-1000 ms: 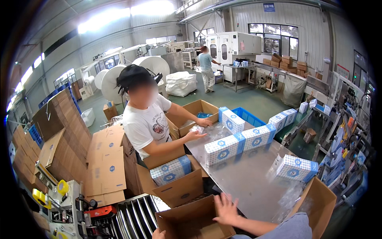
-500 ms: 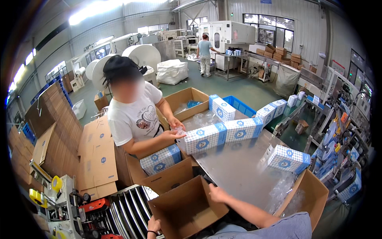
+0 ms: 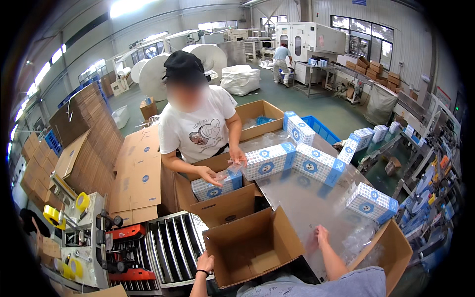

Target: The person packs small blue and white product boxes into larger brown cardboard shipping boxes. They place the items into the boxes, arrange them, and then fold the flaps to close the boxes. The process is repeated multiple times.

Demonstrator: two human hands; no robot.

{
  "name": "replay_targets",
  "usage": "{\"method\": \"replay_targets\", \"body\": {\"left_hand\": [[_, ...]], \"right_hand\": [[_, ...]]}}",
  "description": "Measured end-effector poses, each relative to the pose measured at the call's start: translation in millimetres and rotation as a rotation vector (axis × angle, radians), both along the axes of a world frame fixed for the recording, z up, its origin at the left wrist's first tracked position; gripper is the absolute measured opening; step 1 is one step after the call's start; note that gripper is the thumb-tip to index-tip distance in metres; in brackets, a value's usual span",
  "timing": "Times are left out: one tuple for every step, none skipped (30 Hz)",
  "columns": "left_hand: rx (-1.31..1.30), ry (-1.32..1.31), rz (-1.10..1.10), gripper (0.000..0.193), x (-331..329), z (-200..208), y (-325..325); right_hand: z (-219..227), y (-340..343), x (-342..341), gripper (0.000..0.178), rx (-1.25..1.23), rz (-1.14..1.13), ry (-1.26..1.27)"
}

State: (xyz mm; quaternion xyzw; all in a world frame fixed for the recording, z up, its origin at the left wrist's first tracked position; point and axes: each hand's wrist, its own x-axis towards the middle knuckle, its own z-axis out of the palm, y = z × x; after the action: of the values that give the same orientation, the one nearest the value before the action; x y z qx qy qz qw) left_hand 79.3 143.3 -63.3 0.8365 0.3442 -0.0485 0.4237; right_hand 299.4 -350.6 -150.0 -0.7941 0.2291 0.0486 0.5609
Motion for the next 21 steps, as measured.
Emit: {"method": "replay_targets", "body": {"left_hand": [[0.003,-0.001,0.014,0.047,-1.2,-2.4,0.2],[-0.015,-0.022,0.023,0.048,-2.8,-7.2,2.4],[-0.031,-0.041,0.03,0.049,-3.4,-10.6,4.3],[-0.043,-0.019,0.023,0.05,0.6,-5.1,1.7],[-0.04,-0.023,0.039,0.05,0.9,-7.8,2.2],[-0.067,-0.061,0.052,0.05,-2.0,-14.1,3.5],[-0.091,-0.099,0.064,0.05,-4.2,-17.5,4.1],[-0.063,-0.104,0.046,0.049,-7.6,-11.2,2.7],[-0.057,-0.062,0.051,0.048,-3.2,-18.6,5.5],[-0.056,-0.053,0.045,0.049,-1.2,-24.8,8.2],[-0.036,-0.021,0.061,0.049,-4.1,-41.8,16.8],[-0.065,-0.022,0.031,0.051,7.1,-27.1,5.9],[-0.089,0.004,0.057,0.052,10.2,-19.5,0.6],[0.01,0.012,0.007,0.053,8.4,-16.6,-2.8],[-0.1,0.025,0.054,0.054,12.8,-8.3,-8.8],[-0.058,0.03,0.03,0.055,17.0,4.7,-14.4],[-0.014,0.036,0.009,0.057,18.1,13.8,-18.1],[-0.08,0.035,0.063,0.058,15.7,7.1,-17.0],[-0.148,0.032,0.118,0.059,12.8,-4.5,-13.7],[-0.059,-0.013,0.099,0.06,11.5,-10.7,-11.5],[0.001,-0.01,0.119,0.059,10.0,-16.9,-11.1]], "right_hand": [[-6.0,-7.5,-15.4,0.039,-0.507,-0.031,-0.12],[-11.5,-9.4,-35.2,0.041,-0.642,-0.006,-0.163],[-13.9,-6.6,-57.5,0.045,-0.774,0.017,-0.205],[-19.4,-4.1,-79.4,0.049,-0.916,0.094,-0.248],[-19.2,0.8,-90.8,0.053,-1.052,0.181,-0.299],[-9.6,3.9,-89.9,0.053,-1.045,0.204,-0.317],[-0.3,5.5,-88.4,0.056,-1.004,0.201,-0.257],[5.0,11.9,-92.3,0.058,-0.959,0.206,-0.191],[4.2,12.3,-91.4,0.058,-0.946,0.242,-0.202],[1.2,7.4,-90.9,0.058,-0.981,0.208,-0.23],[0.4,10.7,-86.4,0.058,-1.008,0.188,-0.274],[-3.4,5.0,-86.0,0.058,-1.006,0.211,-0.286],[-3.8,3.8,-86.0,0.058,-1.013,0.202,-0.249],[-4.4,4.7,-85.9,0.057,-1.02,0.198,-0.215],[-5.3,2.8,-86.7,0.057,-1.016,0.229,-0.237],[-7.0,0.5,-88.1,0.058,-1.051,0.211,-0.222],[-10.3,-0.7,-89.3,0.059,-1.083,0.195,-0.21],[-14.6,-1.9,-90.8,0.059,-1.074,0.231,-0.241],[-20.6,-4.8,-91.2,0.055,-1.218,0.206,-0.429],[-19.1,-4.8,-88.4,0.054,-1.356,0.167,-0.618],[-18.0,-4.0,-86.7,0.054,-1.346,0.193,-0.646]]}}
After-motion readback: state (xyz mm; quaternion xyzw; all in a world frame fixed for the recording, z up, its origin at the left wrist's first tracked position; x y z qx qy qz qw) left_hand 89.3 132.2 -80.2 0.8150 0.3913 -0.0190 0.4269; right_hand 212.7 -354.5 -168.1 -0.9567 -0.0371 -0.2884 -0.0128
